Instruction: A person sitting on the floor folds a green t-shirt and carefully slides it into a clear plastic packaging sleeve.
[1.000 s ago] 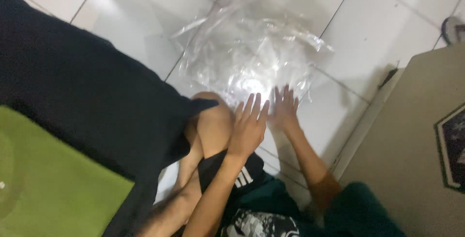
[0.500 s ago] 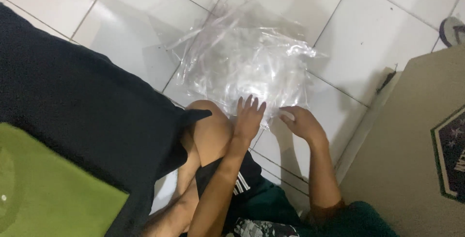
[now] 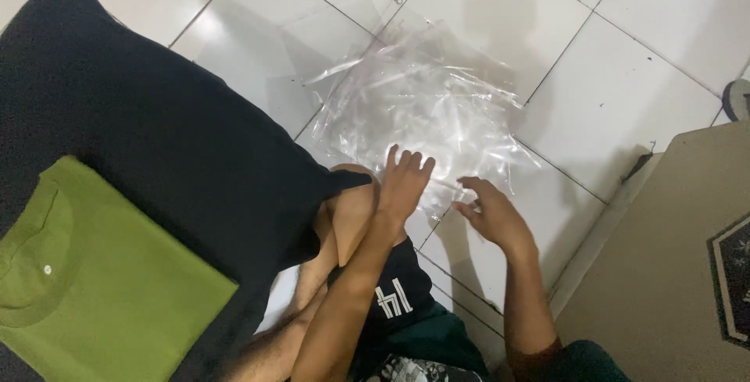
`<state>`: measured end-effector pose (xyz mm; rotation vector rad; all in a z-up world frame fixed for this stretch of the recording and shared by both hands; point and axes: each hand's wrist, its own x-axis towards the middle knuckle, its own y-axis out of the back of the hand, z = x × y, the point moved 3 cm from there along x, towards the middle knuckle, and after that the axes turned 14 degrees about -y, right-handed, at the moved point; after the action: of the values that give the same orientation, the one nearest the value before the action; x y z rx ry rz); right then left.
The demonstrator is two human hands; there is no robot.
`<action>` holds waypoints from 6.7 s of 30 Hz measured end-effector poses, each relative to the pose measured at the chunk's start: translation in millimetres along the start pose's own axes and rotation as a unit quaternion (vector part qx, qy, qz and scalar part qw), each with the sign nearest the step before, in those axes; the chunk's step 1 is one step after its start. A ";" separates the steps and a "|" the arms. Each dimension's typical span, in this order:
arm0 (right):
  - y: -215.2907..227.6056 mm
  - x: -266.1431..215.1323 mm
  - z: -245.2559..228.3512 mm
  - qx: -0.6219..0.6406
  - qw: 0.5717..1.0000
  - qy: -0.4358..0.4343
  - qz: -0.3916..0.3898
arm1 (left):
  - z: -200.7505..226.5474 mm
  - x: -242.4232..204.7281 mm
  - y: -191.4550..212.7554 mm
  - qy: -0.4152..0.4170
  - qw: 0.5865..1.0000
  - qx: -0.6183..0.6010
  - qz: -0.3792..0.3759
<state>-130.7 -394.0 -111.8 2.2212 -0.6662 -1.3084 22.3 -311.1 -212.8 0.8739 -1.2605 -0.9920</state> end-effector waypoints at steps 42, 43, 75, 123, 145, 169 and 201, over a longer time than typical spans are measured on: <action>-15.4 -123.6 -154.6 0.111 0.897 0.397 0.163 | -5.9 24.1 287.3 0.246 0.836 -0.470 0.142; -15.1 -128.0 -162.3 0.107 0.894 0.405 0.160 | -10.9 15.7 299.7 0.248 0.836 -0.466 0.151; -224.4 -48.8 -489.5 0.061 0.832 0.535 -0.137 | -214.5 -429.7 448.1 0.411 0.711 -0.360 0.443; -208.9 -130.1 -468.8 -0.014 0.718 0.694 0.056 | -176.3 -368.7 461.5 0.277 0.894 0.122 0.331; -205.1 -110.6 -475.2 0.038 0.819 0.571 0.034 | -199.8 -361.5 390.9 0.363 0.888 0.174 0.223; -253.0 -185.1 -429.3 -0.143 0.517 0.840 0.088 | -197.7 -355.1 392.7 0.330 0.865 0.189 0.328; -190.9 -90.5 -461.0 -0.187 0.770 0.580 0.187 | -122.7 -266.7 374.5 -0.120 0.886 0.276 0.353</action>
<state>272.6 -120.7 29.1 1.9083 -0.2633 0.2386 177.0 67.2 30.9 0.6220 -1.9376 -0.1442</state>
